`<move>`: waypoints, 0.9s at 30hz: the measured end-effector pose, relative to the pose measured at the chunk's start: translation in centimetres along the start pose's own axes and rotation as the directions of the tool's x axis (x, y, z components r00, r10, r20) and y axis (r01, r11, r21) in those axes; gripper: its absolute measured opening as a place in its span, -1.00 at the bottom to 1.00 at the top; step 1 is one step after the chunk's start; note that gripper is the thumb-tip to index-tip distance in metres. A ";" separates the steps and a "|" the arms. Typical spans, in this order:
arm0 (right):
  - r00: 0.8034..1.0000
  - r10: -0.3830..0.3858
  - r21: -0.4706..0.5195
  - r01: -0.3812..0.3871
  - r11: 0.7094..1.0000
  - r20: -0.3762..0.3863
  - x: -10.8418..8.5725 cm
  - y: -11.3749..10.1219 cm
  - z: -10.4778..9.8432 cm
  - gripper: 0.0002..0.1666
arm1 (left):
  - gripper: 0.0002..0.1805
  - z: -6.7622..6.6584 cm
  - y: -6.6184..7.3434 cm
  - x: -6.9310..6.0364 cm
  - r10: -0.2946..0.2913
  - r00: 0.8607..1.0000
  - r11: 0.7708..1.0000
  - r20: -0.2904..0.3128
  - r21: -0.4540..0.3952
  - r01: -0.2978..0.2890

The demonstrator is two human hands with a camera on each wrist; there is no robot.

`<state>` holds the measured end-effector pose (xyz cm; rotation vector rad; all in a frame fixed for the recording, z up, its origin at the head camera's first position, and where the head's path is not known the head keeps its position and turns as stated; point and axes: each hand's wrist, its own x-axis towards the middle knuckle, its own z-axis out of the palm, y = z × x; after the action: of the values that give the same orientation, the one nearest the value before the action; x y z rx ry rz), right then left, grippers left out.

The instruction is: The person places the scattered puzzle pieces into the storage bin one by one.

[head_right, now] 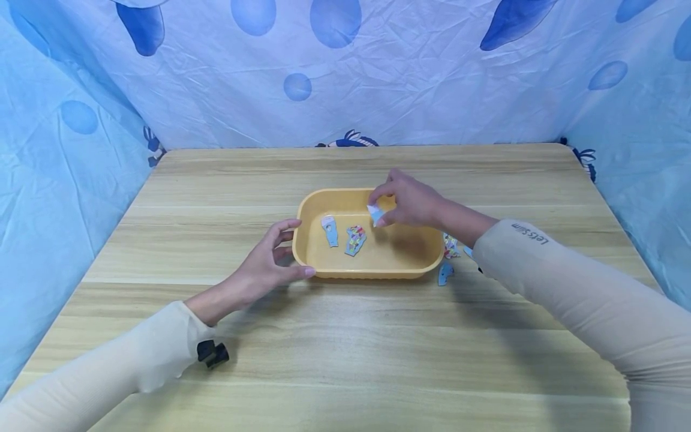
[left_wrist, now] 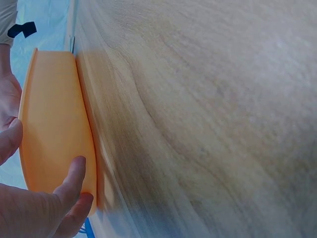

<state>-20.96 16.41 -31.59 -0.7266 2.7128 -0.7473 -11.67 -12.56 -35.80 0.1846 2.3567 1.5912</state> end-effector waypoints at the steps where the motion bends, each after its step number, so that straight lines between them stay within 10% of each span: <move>1: 1.000 -0.006 -0.002 0.006 1.000 0.003 0.0 0.0 0.0 -0.48 | 0.04 0.0 0.0 0.0 0.001 1.000 1.000 0.000 -0.001 -0.001; 27: 0.999 -0.029 -0.021 0.028 0.999 -0.026 -0.6 0.6 -0.9 -0.47 | 0.04 0.0 0.0 0.0 -0.001 1.000 1.000 0.003 -0.003 0.001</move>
<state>-20.94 17.52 -31.09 -0.7670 2.7430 -0.7416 -11.63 -12.56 -35.85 0.1847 2.3510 1.5928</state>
